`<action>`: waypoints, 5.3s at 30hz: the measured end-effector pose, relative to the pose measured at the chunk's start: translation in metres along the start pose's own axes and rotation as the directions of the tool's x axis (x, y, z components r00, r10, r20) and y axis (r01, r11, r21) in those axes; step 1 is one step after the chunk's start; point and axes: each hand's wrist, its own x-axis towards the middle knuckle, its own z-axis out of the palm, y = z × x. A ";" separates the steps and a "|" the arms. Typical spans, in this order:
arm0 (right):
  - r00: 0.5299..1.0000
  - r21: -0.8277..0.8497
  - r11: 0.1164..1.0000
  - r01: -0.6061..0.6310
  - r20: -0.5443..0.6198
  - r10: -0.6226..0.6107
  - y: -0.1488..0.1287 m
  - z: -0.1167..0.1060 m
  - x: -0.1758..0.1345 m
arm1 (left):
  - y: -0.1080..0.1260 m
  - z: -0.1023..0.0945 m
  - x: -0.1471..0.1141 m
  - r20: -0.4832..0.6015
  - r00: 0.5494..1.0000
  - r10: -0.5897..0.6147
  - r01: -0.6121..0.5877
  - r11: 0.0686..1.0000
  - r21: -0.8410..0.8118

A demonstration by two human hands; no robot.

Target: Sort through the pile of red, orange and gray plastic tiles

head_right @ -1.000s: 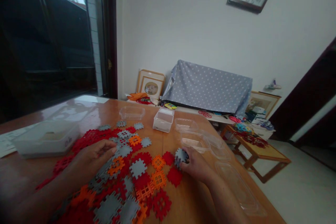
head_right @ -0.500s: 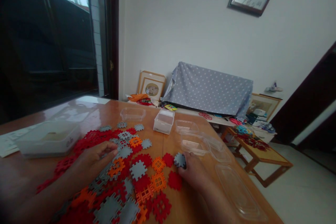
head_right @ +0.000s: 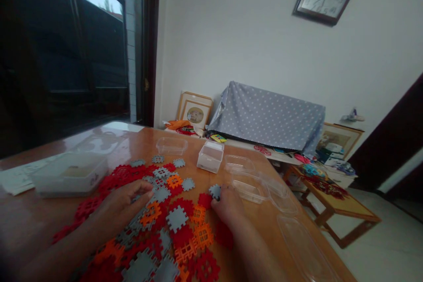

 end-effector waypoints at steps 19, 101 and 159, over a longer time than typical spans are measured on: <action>0.901 0.247 0.899 0.363 0.153 -0.406 -0.014 -0.013 0.038 | 0.007 -0.002 -0.004 -0.030 0.999 0.025 -0.023 0.997 0.068; 0.939 0.427 0.870 0.245 0.117 -0.322 0.004 0.001 0.046 | 0.007 -0.002 -0.004 -0.014 0.999 0.029 -0.027 0.993 0.118; 0.873 -0.126 0.866 0.484 0.136 -0.468 -0.110 0.000 0.040 | 0.012 -0.007 -0.008 -0.045 0.998 0.036 -0.033 0.997 0.064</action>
